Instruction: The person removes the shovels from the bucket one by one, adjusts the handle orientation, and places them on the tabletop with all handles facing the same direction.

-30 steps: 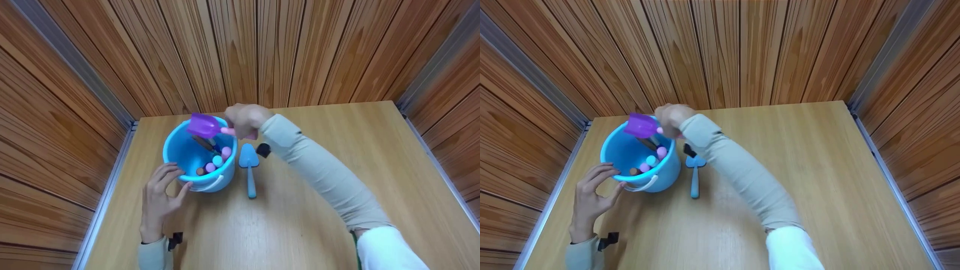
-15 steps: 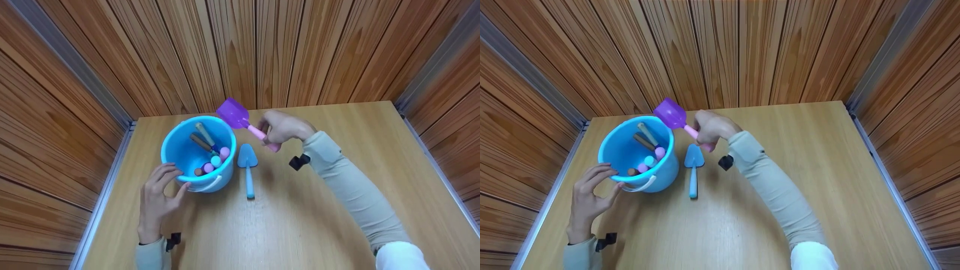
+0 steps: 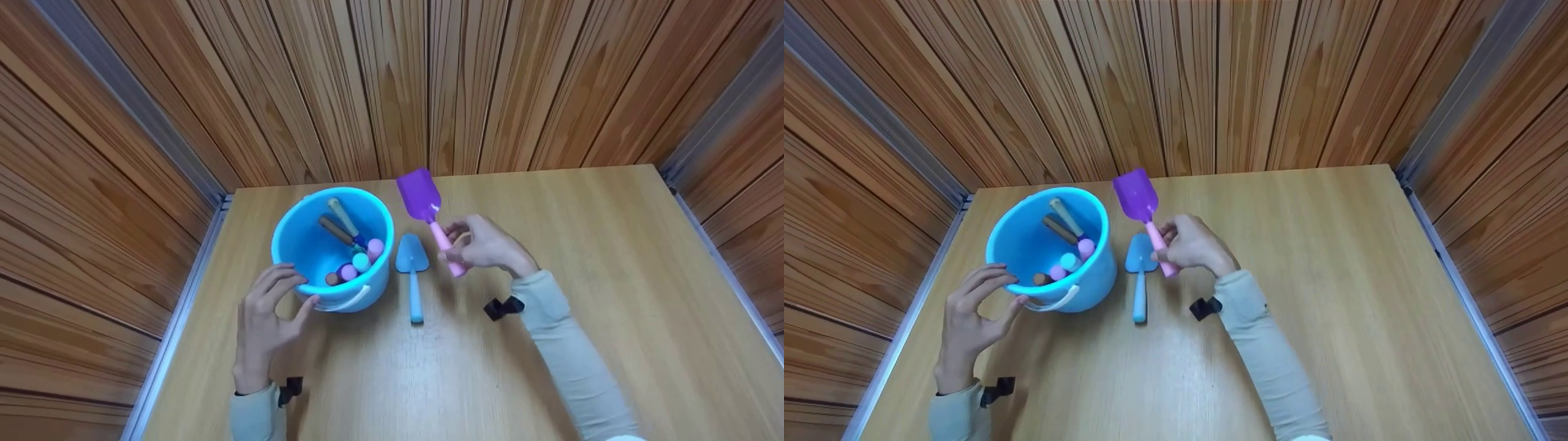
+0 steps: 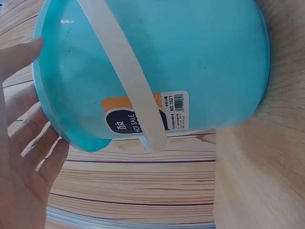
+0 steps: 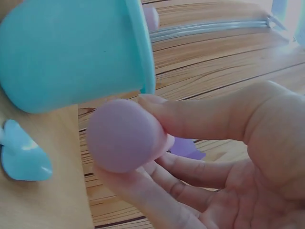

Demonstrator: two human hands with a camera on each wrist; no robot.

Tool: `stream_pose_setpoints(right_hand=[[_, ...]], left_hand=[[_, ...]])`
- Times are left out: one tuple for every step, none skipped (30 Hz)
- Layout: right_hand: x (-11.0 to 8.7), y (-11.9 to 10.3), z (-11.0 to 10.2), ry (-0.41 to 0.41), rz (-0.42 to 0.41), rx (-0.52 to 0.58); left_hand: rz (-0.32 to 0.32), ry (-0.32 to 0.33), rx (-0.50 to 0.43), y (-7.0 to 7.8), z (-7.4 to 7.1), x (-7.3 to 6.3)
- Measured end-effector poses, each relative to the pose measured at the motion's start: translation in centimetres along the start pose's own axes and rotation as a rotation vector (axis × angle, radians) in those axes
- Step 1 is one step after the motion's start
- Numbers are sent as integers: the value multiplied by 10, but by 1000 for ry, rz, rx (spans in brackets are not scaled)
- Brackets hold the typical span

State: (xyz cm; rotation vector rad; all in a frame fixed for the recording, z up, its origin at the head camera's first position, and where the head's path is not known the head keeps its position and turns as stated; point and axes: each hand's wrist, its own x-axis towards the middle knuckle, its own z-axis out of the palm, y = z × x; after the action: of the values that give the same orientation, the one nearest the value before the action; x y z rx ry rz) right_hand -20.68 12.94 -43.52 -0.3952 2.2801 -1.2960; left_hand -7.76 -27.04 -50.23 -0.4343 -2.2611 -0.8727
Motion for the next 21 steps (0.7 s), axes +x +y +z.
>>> stream_pose_setpoints(right_hand=[[-2, 5, 2, 13, 1, 9], [-4, 9, 4, 25, 4, 22], [-6, 13, 6, 37, 12, 37], [-7, 16, 9, 50, 20, 51], [-9, 20, 11, 62, 29, 69], [-10, 23, 14, 67, 33, 86], [-12, 27, 17, 72, 42, 111], [-13, 30, 20, 75, 50, 131], [-14, 33, 23, 75, 59, 155], [-15, 37, 26, 72, 60, 172], [-16, 40, 29, 70, 65, 189], [-17, 44, 32, 69, 69, 205], [-17, 47, 34, 68, 74, 219], [-18, 50, 36, 69, 77, 224], [-18, 53, 38, 70, 76, 227], [-18, 55, 40, 74, 77, 230], [-18, 56, 41, 76, 79, 237], [-18, 58, 42, 76, 79, 241], [-18, 58, 43, 75, 77, 243], [-18, 59, 43, 78, 75, 246], [-19, 60, 44, 80, 73, 251]], left_hand=[[4, 2, 0, 0, 1, 0], [2, 4, -8, 0, 1, 0], [2, 1, -6, 0, 1, 0], [-4, 1, -11, 0, 1, 0], [-12, 2, -14, 0, 1, 0], [-17, 1, -14, 0, 1, -1], [-23, 0, -17, 0, 0, -1], [-30, 1, -19, 0, 0, -1], [-36, 0, -16, 0, 0, -1], [-42, 1, -18, 0, -1, -2], [-47, -2, -18, 0, -1, -2], [-50, -5, -18, 0, -1, -2], [-56, -8, -23, 0, -1, -2], [-61, -10, -26, 1, -1, -2], [-63, -13, -28, 1, 0, -2], [-64, -15, -28, 1, 0, -1], [-64, -16, -30, 2, 0, -1], [-62, -16, -31, 2, 0, -1], [-60, -16, -32, 2, 0, -1], [-57, -16, -30, 2, 1, 0], [-43, -14, -26, 2, 1, 0]])
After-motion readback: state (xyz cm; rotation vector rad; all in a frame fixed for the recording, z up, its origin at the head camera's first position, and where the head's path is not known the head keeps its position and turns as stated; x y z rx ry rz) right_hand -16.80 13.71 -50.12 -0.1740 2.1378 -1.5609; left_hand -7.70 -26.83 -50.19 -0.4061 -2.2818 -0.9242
